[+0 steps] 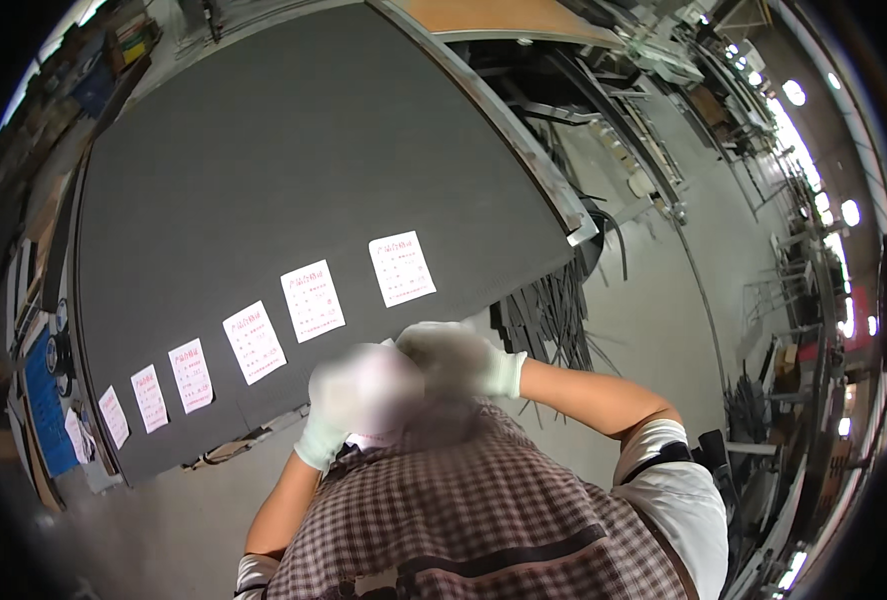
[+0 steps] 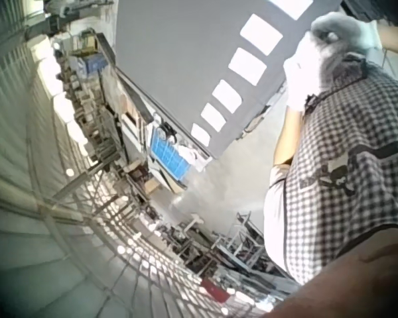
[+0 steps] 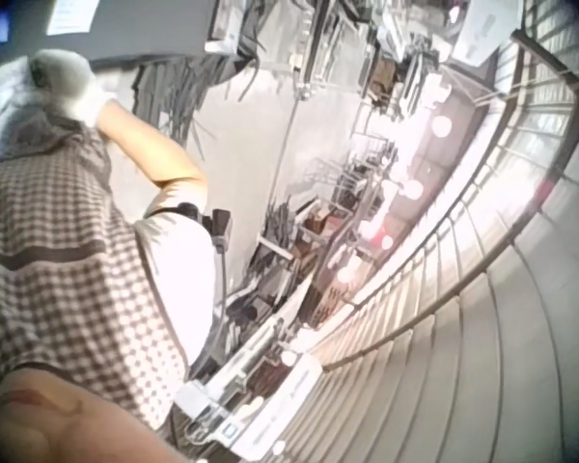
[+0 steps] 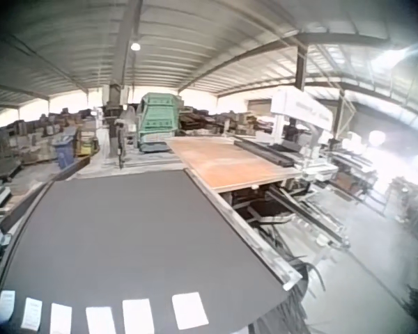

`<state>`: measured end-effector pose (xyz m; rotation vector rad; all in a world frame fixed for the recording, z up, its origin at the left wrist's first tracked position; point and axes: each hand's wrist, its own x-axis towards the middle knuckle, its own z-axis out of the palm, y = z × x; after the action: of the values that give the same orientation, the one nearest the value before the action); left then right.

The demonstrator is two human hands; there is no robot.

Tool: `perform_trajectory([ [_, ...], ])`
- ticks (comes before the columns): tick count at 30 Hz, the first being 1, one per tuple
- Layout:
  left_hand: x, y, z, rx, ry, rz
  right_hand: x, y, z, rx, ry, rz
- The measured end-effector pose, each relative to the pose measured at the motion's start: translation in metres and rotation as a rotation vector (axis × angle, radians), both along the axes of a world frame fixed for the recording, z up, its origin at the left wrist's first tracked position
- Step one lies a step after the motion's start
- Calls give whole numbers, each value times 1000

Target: The recorder organizes foam insulation boards and applies adhesive labels to each one in a manufacturing setting.

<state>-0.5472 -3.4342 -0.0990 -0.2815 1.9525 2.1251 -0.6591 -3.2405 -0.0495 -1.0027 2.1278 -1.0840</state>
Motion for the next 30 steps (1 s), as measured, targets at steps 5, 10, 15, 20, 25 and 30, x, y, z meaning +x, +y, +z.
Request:
perform_trajectory([
  [5,-17,53,5,158,13,131,-46,36,-30,-198,208,241],
  [10,-17,111,0,72,12,258,-114,71,-28,-215,405,253],
  [15,-16,157,17,8,-31,404,-196,100,-14,-444,-322,-87],
  [20,-18,172,20,50,-95,483,-235,94,-66,-236,852,13],
  [25,10,160,27,88,-53,638,-115,87,-14,-403,-7,332],
  [30,46,150,9,83,8,815,-11,78,-83,-404,-615,438],
])
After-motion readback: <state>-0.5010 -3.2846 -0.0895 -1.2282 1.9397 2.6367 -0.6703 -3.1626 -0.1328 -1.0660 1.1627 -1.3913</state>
